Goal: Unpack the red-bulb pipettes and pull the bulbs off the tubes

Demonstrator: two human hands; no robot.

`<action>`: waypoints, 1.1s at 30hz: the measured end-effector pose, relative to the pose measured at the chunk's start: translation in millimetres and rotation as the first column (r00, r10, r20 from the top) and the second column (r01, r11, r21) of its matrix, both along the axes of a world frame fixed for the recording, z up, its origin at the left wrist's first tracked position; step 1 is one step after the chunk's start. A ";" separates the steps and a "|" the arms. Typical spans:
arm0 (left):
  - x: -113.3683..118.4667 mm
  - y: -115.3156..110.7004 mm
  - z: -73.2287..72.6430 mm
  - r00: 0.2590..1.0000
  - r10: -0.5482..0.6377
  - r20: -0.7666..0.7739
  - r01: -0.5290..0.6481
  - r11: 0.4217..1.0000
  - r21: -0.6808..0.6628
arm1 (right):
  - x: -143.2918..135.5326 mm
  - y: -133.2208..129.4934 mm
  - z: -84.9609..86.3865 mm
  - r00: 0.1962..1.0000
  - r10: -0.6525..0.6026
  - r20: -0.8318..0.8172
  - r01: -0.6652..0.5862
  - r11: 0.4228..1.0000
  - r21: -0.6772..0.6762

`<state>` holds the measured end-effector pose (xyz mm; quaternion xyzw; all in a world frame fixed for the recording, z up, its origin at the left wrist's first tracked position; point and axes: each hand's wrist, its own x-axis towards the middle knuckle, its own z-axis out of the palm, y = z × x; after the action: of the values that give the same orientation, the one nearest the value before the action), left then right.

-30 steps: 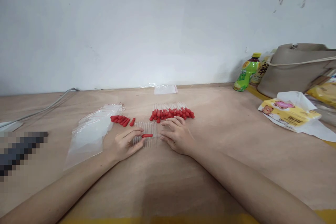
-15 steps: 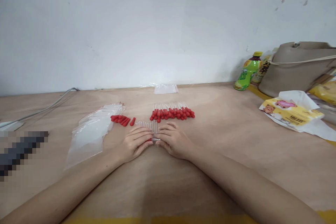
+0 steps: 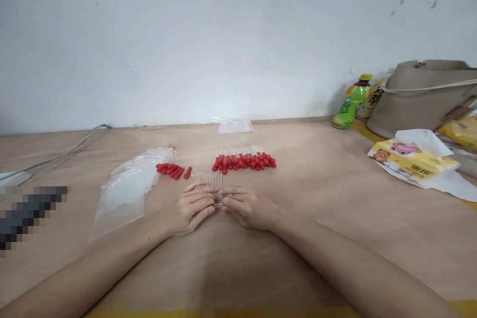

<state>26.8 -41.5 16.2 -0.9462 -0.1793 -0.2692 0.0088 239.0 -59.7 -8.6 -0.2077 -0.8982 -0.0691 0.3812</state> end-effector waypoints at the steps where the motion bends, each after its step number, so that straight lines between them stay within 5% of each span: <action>1: -0.2 -0.3 0.5 1.000 -0.001 -0.008 0.001 1.000 -0.010 | 0.3 -0.7 0.5 1.000 -0.006 0.009 0.006 1.000 0.013; 12: -4.0 -1.9 0.6 1.000 -0.017 -0.025 0.016 0.999 -0.035 | 6.2 -4.8 9.6 0.996 -0.060 0.070 0.042 0.971 0.236; 24: -6.0 -3.5 -0.6 1.000 -0.002 0.030 0.001 0.999 0.047 | 15.5 -6.2 9.3 0.992 -0.058 0.114 0.028 0.967 0.252; 28: -19.2 4.2 -1.4 0.976 0.164 0.140 -0.168 0.986 0.020 | 25.0 0.2 4.8 0.994 -0.104 0.012 0.099 0.970 0.223; 33: -40.8 32.2 -1.2 0.838 0.463 0.289 -0.472 0.881 -0.042 | 27.5 11.5 -4.2 0.924 -0.368 -0.107 0.376 0.925 0.058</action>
<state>-14.0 -9.3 14.9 -0.8235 -0.3998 -0.3976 0.0624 266.5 -48.2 -12.8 -0.3625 -0.8201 -0.1651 0.4108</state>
